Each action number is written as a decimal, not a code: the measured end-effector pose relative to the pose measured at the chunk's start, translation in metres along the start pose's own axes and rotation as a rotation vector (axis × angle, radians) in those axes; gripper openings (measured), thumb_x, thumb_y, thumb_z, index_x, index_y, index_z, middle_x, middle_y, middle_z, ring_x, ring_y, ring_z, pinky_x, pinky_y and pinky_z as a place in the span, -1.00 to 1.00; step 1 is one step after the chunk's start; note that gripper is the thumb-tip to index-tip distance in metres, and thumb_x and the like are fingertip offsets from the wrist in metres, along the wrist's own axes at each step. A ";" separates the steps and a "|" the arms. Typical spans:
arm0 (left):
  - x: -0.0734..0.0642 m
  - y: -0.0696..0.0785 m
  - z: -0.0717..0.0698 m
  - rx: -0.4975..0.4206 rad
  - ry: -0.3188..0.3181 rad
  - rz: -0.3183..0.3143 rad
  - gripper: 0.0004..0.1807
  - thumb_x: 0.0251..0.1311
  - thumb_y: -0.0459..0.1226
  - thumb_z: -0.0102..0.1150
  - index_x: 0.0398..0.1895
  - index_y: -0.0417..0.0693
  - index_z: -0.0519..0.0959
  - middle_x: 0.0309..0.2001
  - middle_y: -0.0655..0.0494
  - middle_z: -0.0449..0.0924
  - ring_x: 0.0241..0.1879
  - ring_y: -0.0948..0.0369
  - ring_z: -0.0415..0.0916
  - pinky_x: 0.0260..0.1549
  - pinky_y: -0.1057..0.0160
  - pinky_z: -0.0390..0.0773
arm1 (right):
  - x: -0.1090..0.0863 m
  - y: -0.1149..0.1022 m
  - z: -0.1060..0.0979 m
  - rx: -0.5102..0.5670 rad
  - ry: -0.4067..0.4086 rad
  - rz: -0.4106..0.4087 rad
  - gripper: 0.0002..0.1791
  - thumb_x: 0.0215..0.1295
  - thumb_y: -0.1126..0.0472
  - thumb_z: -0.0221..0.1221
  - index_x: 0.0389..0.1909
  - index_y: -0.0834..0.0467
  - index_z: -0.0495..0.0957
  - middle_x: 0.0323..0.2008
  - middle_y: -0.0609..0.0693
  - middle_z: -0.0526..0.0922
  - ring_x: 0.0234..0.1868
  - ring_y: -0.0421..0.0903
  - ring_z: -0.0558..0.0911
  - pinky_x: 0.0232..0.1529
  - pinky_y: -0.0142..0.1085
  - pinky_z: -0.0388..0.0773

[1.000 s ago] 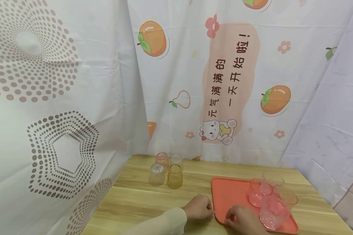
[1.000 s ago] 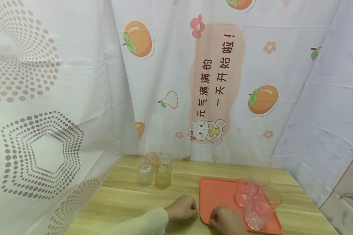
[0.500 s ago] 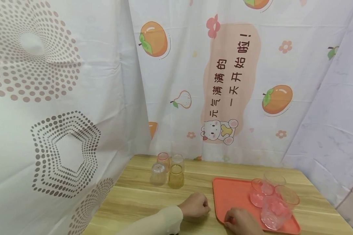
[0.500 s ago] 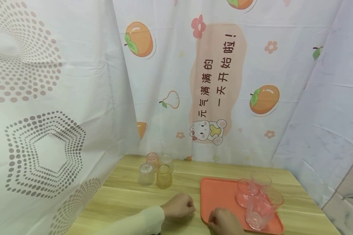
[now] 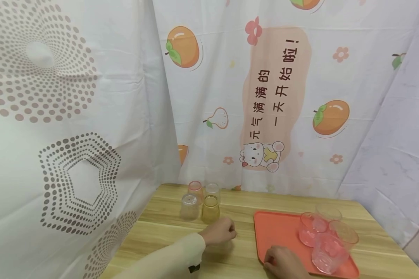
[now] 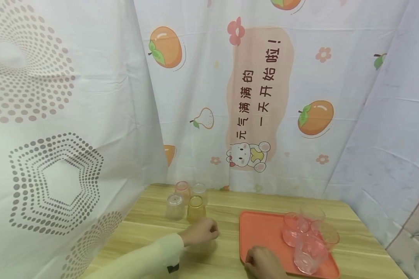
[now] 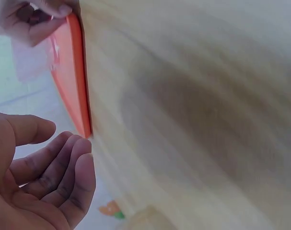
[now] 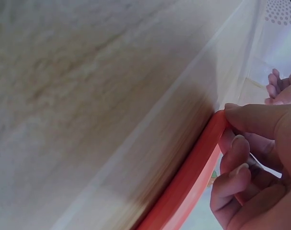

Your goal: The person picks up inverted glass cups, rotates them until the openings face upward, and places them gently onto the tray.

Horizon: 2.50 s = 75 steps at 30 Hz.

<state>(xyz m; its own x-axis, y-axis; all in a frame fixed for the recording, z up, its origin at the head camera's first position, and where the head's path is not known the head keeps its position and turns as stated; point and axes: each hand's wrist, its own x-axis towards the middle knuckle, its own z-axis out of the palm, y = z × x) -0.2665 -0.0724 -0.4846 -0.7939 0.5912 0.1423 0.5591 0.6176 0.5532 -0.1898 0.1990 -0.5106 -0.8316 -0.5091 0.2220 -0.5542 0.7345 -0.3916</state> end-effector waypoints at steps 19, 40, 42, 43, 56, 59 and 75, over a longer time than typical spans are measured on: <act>0.015 -0.030 -0.077 0.284 0.065 0.137 -0.87 0.36 -0.24 0.29 -0.23 -0.14 0.70 -0.31 0.18 0.68 -0.38 0.41 0.49 -0.35 0.40 0.54 | -0.001 0.004 0.006 -0.014 0.057 -0.040 -0.75 0.04 0.20 0.50 -0.55 -0.10 0.59 -0.51 -0.40 0.44 -0.47 -0.41 0.46 -0.46 -0.33 0.47; 0.021 -0.056 -0.093 0.623 0.115 0.034 -0.60 0.24 -0.02 0.41 -0.17 -0.19 0.66 -0.16 -0.08 0.56 -0.15 0.06 0.51 -0.10 0.09 0.56 | -0.001 0.003 0.005 0.012 0.021 0.002 -0.75 0.07 0.20 0.51 -0.56 -0.09 0.60 -0.53 -0.40 0.37 -0.49 -0.44 0.34 -0.50 -0.38 0.36; 0.021 -0.057 -0.091 0.624 0.095 0.013 -0.56 0.27 0.01 0.38 -0.10 -0.20 0.67 -0.12 -0.09 0.57 -0.10 0.05 0.52 -0.07 0.09 0.57 | -0.001 0.002 0.005 0.010 0.022 0.003 -0.75 0.06 0.20 0.51 -0.57 -0.09 0.60 -0.53 -0.40 0.36 -0.49 -0.44 0.33 -0.50 -0.38 0.35; 0.021 -0.058 -0.091 0.618 0.088 0.008 -0.55 0.27 0.01 0.37 -0.08 -0.21 0.67 -0.11 -0.09 0.57 -0.09 0.05 0.53 -0.07 0.10 0.59 | -0.002 0.002 0.005 0.010 0.022 0.002 -0.75 0.07 0.19 0.52 -0.57 -0.09 0.60 -0.53 -0.39 0.36 -0.49 -0.44 0.33 -0.50 -0.38 0.35; 0.027 -0.063 -0.086 0.627 0.037 -0.027 -0.59 0.28 0.04 0.31 -0.19 -0.15 0.64 -0.12 -0.07 0.57 0.01 -0.02 0.54 -0.02 0.04 0.59 | -0.001 0.003 0.006 0.009 0.020 0.000 -0.75 0.09 0.18 0.51 -0.54 -0.10 0.60 -0.49 -0.39 0.42 -0.46 -0.41 0.41 -0.47 -0.35 0.43; 0.028 -0.062 -0.085 0.620 0.033 -0.035 -0.60 0.28 0.04 0.31 -0.25 -0.15 0.61 -0.18 -0.04 0.57 -0.07 0.02 0.52 -0.05 0.05 0.57 | 0.000 0.003 0.006 0.007 0.027 -0.010 -0.75 0.09 0.18 0.51 -0.54 -0.10 0.60 -0.49 -0.39 0.43 -0.45 -0.40 0.44 -0.46 -0.34 0.44; 0.022 -0.064 -0.088 0.503 0.042 -0.059 -0.62 0.19 -0.04 0.40 -0.54 -0.02 0.45 -0.40 0.12 0.44 -0.26 0.14 0.39 -0.21 0.11 0.50 | 0.001 0.002 0.008 -0.007 0.036 -0.032 -0.76 0.08 0.17 0.52 -0.54 -0.10 0.61 -0.49 -0.37 0.45 -0.45 -0.40 0.46 -0.46 -0.34 0.46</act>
<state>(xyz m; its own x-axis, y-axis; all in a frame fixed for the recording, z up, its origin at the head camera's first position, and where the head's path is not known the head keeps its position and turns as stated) -0.3409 -0.1443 -0.4444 -0.8309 0.5327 0.1610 0.5506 0.8289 0.0992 -0.1917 0.1970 -0.5181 -0.8143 -0.5160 0.2659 -0.5805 0.7214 -0.3776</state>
